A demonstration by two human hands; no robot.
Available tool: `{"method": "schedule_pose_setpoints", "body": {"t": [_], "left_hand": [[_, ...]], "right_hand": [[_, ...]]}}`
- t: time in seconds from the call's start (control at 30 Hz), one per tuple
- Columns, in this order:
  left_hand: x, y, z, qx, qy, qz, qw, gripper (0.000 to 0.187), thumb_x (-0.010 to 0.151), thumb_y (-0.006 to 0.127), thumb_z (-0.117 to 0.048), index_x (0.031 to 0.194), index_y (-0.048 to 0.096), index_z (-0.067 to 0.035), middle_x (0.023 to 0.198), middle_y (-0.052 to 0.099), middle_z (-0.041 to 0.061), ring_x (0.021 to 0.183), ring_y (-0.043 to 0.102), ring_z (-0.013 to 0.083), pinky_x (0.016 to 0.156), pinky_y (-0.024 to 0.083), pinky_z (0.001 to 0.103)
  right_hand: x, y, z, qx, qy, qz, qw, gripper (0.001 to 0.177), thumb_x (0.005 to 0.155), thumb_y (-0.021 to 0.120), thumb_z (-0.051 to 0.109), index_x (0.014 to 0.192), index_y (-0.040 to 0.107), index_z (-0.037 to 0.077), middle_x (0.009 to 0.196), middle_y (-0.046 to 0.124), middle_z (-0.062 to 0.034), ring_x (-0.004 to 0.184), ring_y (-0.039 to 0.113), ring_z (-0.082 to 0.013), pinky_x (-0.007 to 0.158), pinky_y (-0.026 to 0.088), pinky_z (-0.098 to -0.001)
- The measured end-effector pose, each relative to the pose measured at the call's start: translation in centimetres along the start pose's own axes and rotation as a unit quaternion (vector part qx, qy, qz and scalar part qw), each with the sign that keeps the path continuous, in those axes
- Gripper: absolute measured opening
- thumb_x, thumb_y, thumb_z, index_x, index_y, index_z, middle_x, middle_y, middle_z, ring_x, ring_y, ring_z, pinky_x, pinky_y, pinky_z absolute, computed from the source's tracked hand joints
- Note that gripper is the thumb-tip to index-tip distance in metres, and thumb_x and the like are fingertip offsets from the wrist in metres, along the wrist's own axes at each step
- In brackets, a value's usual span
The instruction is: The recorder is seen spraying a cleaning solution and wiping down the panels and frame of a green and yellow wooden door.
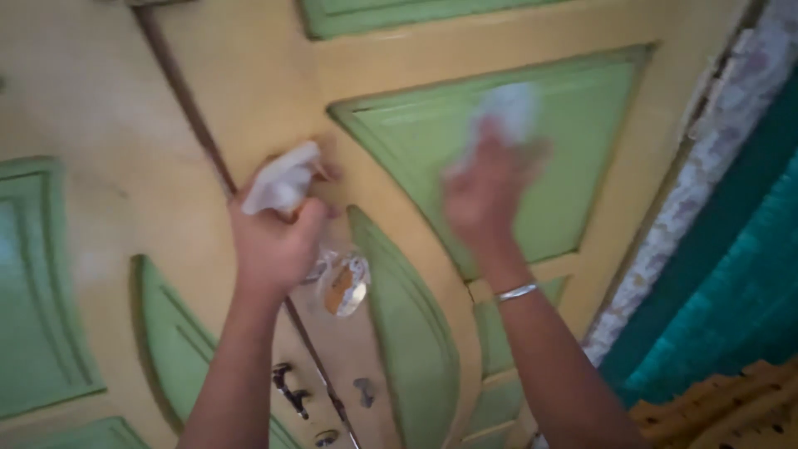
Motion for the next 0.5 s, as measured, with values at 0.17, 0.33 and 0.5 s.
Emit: {"method": "schedule_pose_setpoints", "body": {"t": [0.17,0.33,0.5], "left_hand": [[-0.6,-0.4,0.3,-0.031,-0.02,-0.002,0.999,0.043,0.085,0.054,0.002,0.126,0.064,0.006,0.111,0.074,0.01,0.093,0.072,0.014,0.076,0.065,0.029],[-1.5,-1.0,0.7,-0.037,-0.034,-0.006,0.999,0.046,0.085,0.053,0.002,0.13,0.063,0.004,0.11,0.075,0.01,0.09,0.071,0.0126,0.073,0.063,0.029],[-2.7,-2.6,2.9,-0.056,-0.124,-0.047,0.99,0.043,0.084,0.056,0.001,0.126,0.065,0.002,0.101,0.071,0.005,0.069,0.067,0.0135,0.06,0.059,0.029]], "right_hand": [[1.0,0.9,2.7,0.024,0.088,-0.063,0.994,0.065,0.113,0.047,0.033,0.165,0.027,-0.002,0.171,0.029,-0.0232,0.162,0.025,-0.0432,0.126,-0.002,-0.0712],[0.9,0.1,9.7,0.071,-0.038,0.019,0.997,0.068,0.107,0.047,0.04,0.159,0.032,0.0,0.162,0.034,-0.024,0.156,0.022,-0.0474,0.124,0.003,-0.0714],[2.8,2.0,14.3,0.068,-0.12,0.035,0.99,0.06,0.107,0.052,0.038,0.156,0.039,0.004,0.155,0.043,-0.0273,0.148,0.035,-0.0488,0.123,0.015,-0.0689]]}}
Point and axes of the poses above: each hand's wrist, its own x-axis towards the middle knuckle, its own y-axis out of the palm, z = x × y, the point moved 4 cm from there along x, towards the middle knuckle
